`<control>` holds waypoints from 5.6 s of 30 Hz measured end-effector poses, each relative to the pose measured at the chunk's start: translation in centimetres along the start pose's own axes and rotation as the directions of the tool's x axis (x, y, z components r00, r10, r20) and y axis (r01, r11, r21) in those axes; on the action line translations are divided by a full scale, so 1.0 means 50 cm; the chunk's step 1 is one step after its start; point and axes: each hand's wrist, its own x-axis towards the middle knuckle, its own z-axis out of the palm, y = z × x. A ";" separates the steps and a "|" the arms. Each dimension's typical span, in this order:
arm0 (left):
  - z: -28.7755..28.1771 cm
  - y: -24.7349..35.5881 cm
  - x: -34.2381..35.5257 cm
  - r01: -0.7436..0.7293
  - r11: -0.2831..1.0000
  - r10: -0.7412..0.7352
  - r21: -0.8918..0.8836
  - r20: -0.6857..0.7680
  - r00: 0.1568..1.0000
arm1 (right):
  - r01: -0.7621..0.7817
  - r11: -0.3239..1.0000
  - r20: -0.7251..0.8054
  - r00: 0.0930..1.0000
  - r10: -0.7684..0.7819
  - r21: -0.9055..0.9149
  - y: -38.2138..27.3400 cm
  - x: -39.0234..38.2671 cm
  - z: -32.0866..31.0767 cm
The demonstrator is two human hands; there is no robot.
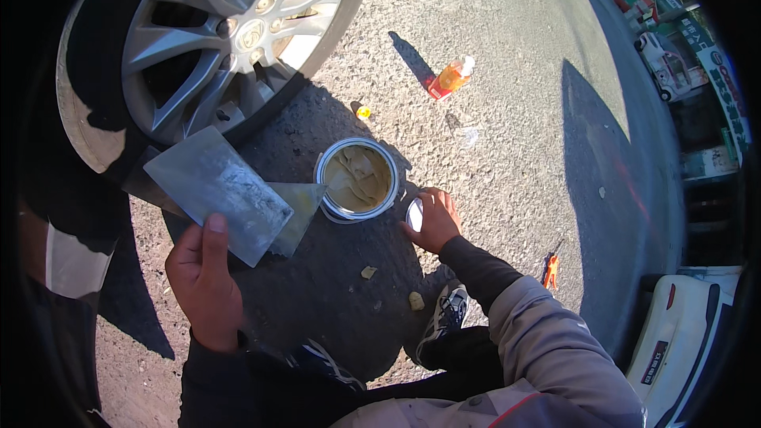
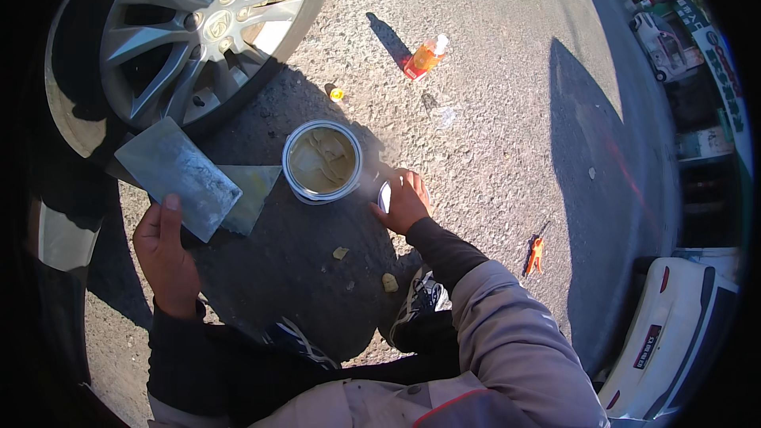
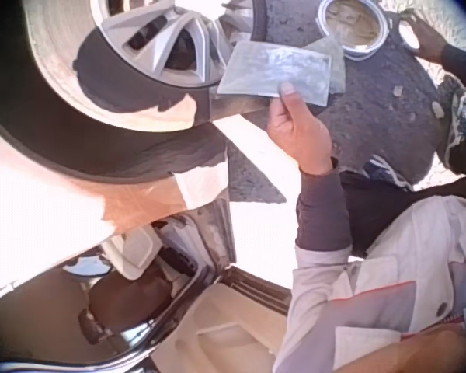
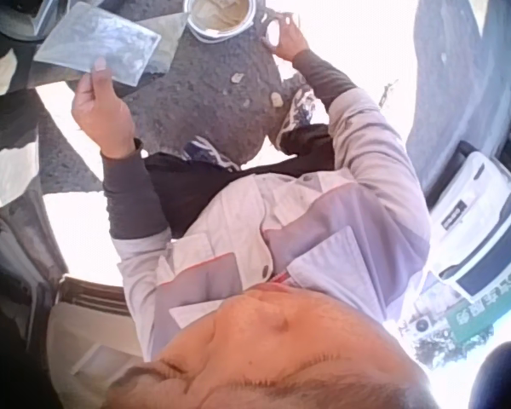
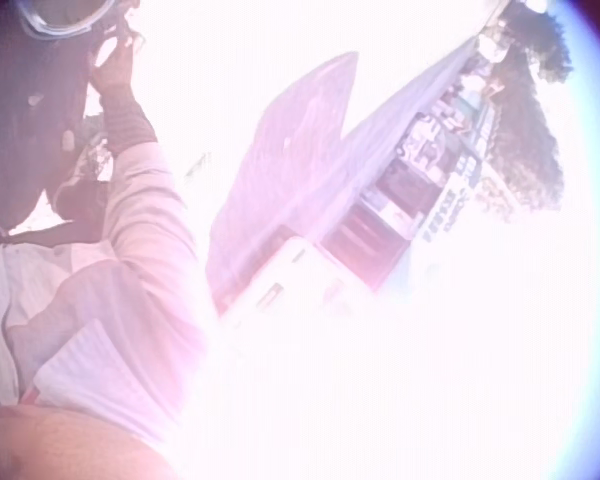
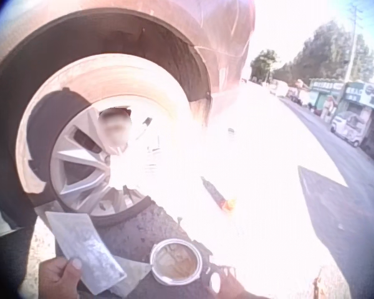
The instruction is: The person scoops body filler from a can onto a spreader and applies it to a damaged area on the rear quarter panel of a brown car. They smooth the filler with the spreader, then move to the rear trunk lid and apply filler to a second damaged area, smoothing it as well.
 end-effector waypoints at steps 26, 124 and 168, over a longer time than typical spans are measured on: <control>-0.026 0.032 -0.019 -0.020 0.992 0.021 -0.121 0.002 1.000 | 0.025 0.983 0.604 0.786 -0.133 0.184 -0.077 -0.187 0.063; -0.046 0.043 -0.046 -0.009 0.949 -0.147 0.316 0.469 0.871 | -0.115 0.411 0.228 0.944 -0.238 0.904 -0.234 0.181 -0.413; -0.031 -0.009 -0.055 -0.397 0.729 -0.102 0.559 0.661 0.744 | 0.493 0.869 0.535 0.726 -0.433 0.034 -0.228 0.305 -0.065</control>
